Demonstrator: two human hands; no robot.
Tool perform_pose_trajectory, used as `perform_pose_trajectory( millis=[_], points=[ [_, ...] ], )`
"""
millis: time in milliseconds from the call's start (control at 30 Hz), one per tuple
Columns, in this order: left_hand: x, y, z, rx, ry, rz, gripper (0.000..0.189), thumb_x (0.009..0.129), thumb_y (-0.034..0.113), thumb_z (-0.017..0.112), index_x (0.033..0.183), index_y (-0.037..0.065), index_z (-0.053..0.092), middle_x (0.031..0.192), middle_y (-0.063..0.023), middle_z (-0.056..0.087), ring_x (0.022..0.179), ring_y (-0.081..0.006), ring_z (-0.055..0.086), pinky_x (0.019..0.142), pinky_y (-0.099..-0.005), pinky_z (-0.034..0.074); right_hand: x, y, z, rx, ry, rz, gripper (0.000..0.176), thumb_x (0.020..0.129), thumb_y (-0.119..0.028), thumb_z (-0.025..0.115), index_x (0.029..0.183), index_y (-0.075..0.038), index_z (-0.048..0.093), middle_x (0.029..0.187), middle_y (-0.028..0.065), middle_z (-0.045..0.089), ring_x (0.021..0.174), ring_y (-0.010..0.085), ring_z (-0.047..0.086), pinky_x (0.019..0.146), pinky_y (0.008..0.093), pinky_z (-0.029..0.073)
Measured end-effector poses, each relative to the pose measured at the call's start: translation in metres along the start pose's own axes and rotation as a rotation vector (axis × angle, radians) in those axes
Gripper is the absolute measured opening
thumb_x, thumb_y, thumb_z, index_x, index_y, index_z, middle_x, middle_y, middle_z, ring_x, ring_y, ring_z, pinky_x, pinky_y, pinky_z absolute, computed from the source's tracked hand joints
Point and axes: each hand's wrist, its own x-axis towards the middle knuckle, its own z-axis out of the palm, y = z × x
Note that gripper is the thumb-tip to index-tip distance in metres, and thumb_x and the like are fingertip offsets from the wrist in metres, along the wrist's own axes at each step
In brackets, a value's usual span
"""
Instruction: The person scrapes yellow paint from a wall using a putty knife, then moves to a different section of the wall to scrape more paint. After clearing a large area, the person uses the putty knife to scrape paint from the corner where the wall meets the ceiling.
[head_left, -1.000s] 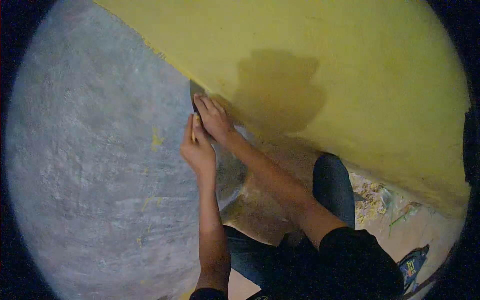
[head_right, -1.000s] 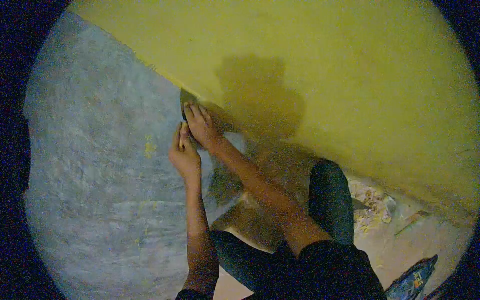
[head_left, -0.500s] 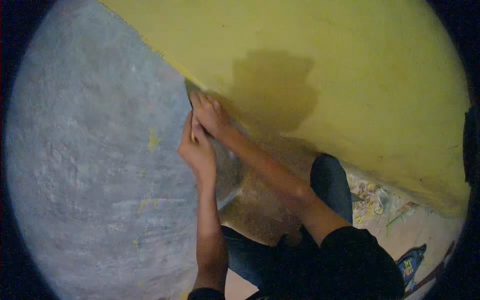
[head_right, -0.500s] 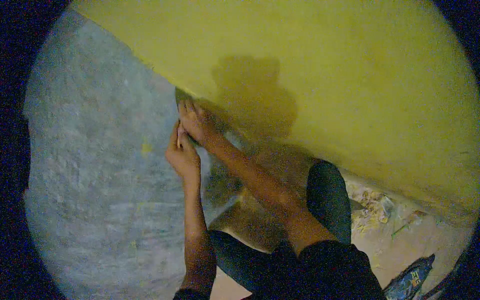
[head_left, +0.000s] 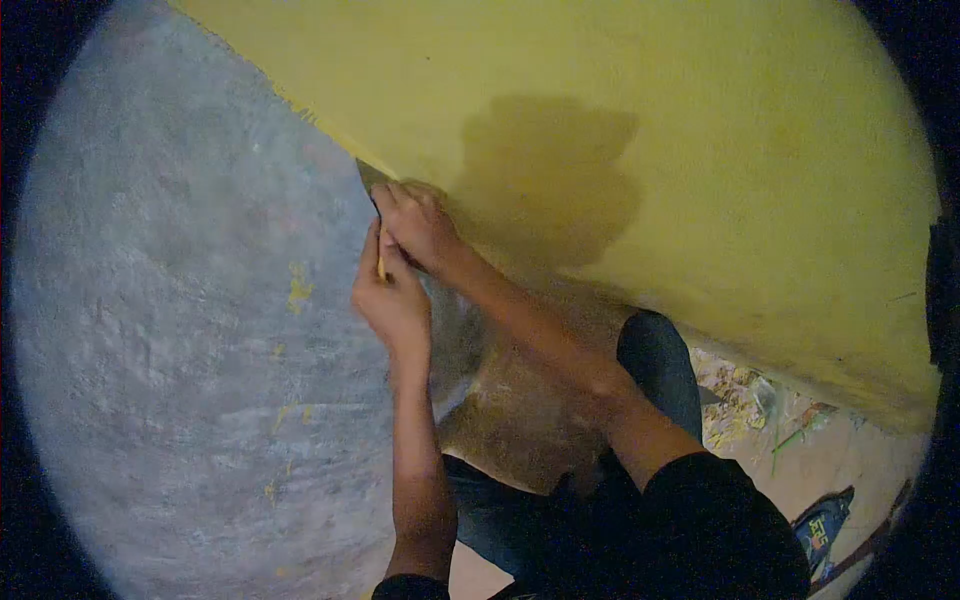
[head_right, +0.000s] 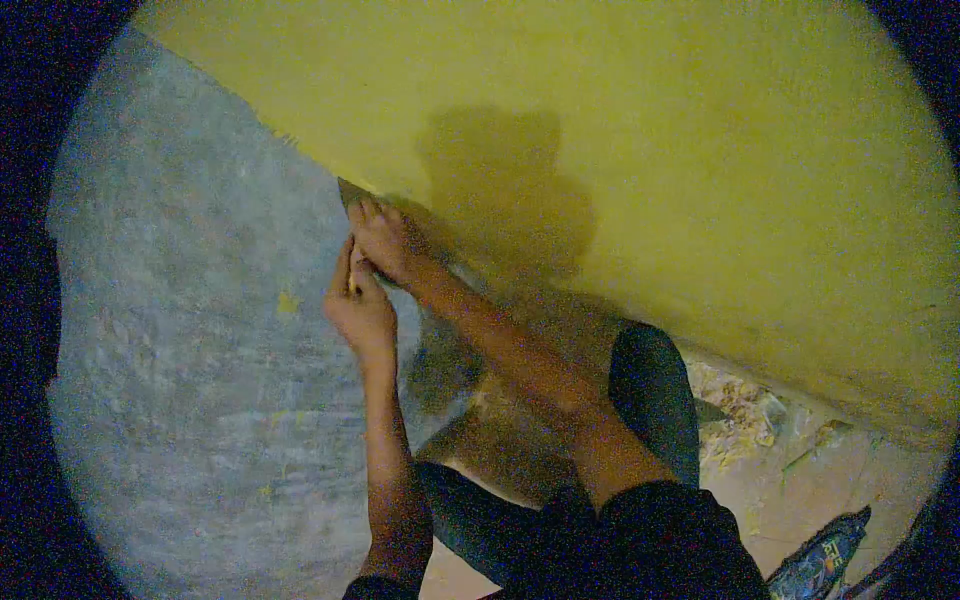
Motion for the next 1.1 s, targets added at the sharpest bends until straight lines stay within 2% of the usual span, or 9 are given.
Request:
perform_pose_trajectory(
  millis=[200,300,400,500,567,700,767,967,1100],
  points=[
    [-0.003,0.001,0.0,0.104,0.061,0.089,0.034,0.096,0.019,0.05,0.116,-0.006,0.061,0.108,-0.0222,0.066,0.099,-0.0281,0.065,0.085,-0.0347,0.05,0.001,-0.009,0.0,-0.023,-0.086,0.109,0.021,0.078,-0.009,0.055,0.096,0.0,0.05,0.093,0.0227,0.06,0.094,0.0398,0.061,0.079,0.0475,0.051],
    [0.0,0.0,-0.009,0.001,0.019,-0.013,0.033,0.096,0.019,0.051,0.116,-0.006,0.061,0.108,-0.0219,0.066,0.098,-0.0281,0.065,0.086,-0.0348,0.049,0.0,-0.016,0.01,-0.032,-0.083,0.137,0.022,0.077,-0.009,0.056,0.096,0.0,0.05,0.093,0.024,0.059,0.093,0.0401,0.061,0.078,0.0488,0.05],
    [0.001,-0.007,-0.015,0.164,0.015,0.002,0.033,0.095,0.019,0.052,0.116,-0.006,0.062,0.107,-0.0222,0.067,0.096,-0.026,0.066,0.084,-0.0346,0.05,-0.005,-0.019,0.014,-0.032,0.054,0.108,0.021,0.077,-0.008,0.056,0.095,0.0,0.05,0.094,0.0238,0.06,0.09,0.04,0.061,0.076,0.0482,0.05],
    [0.005,0.0,-0.006,0.052,0.023,0.025,0.034,0.095,0.021,0.053,0.115,-0.005,0.062,0.107,-0.0249,0.065,0.097,-0.0324,0.066,0.082,-0.0367,0.05,0.001,-0.011,0.004,0.02,0.084,0.077,0.02,0.077,-0.007,0.057,0.094,0.0,0.05,0.094,0.0233,0.059,0.087,0.04,0.061,0.075,0.0465,0.051],
    [-0.001,-0.006,0.001,0.067,0.053,0.067,0.033,0.095,0.018,0.054,0.117,-0.005,0.061,0.108,-0.0226,0.066,0.096,-0.0236,0.065,0.084,-0.0339,0.05,0.001,-0.003,0.006,0.013,0.052,0.021,0.021,0.076,-0.007,0.057,0.094,0.0,0.049,0.095,0.0234,0.058,0.087,0.0407,0.061,0.075,0.0468,0.05],
    [-0.005,-0.008,-0.003,-0.001,0.027,-0.009,0.033,0.095,0.018,0.054,0.117,-0.006,0.06,0.109,-0.0218,0.066,0.097,-0.0239,0.065,0.084,-0.0341,0.05,-0.004,-0.007,0.009,0.069,-0.02,0.11,0.02,0.077,-0.008,0.057,0.094,-0.001,0.049,0.096,0.0235,0.058,0.087,0.041,0.06,0.075,0.0478,0.05],
    [0.001,-0.008,-0.004,-0.004,0.077,0.137,0.034,0.095,0.02,0.053,0.115,-0.005,0.062,0.105,-0.0223,0.067,0.094,-0.028,0.067,0.079,-0.0346,0.051,-0.002,-0.015,0.002,-0.006,0.063,0.067,0.017,0.078,-0.008,0.056,0.092,-0.001,0.049,0.095,0.0224,0.059,0.087,0.0417,0.06,0.076,0.0483,0.05],
    [-0.003,-0.001,-0.018,0.06,0.083,0.112,0.033,0.095,0.02,0.053,0.113,-0.006,0.063,0.103,-0.021,0.068,0.087,-0.0254,0.067,0.077,-0.0346,0.051,-0.003,-0.025,0.007,0.077,-0.03,0.151,0.018,0.08,-0.009,0.054,0.094,0.001,0.049,0.099,0.0237,0.059,0.091,0.0431,0.06,0.077,0.0485,0.05],
    [0.011,-0.005,-0.008,-0.025,0.078,0.001,0.031,0.094,0.019,0.055,0.113,-0.005,0.063,0.104,-0.0216,0.068,0.09,-0.0261,0.067,0.078,-0.0344,0.051,0.011,-0.013,0.006,0.002,0.024,0.052,0.018,0.081,-0.009,0.053,0.094,0.002,0.049,0.097,0.0253,0.06,0.092,0.0427,0.061,0.076,0.0483,0.051]
  ],
)
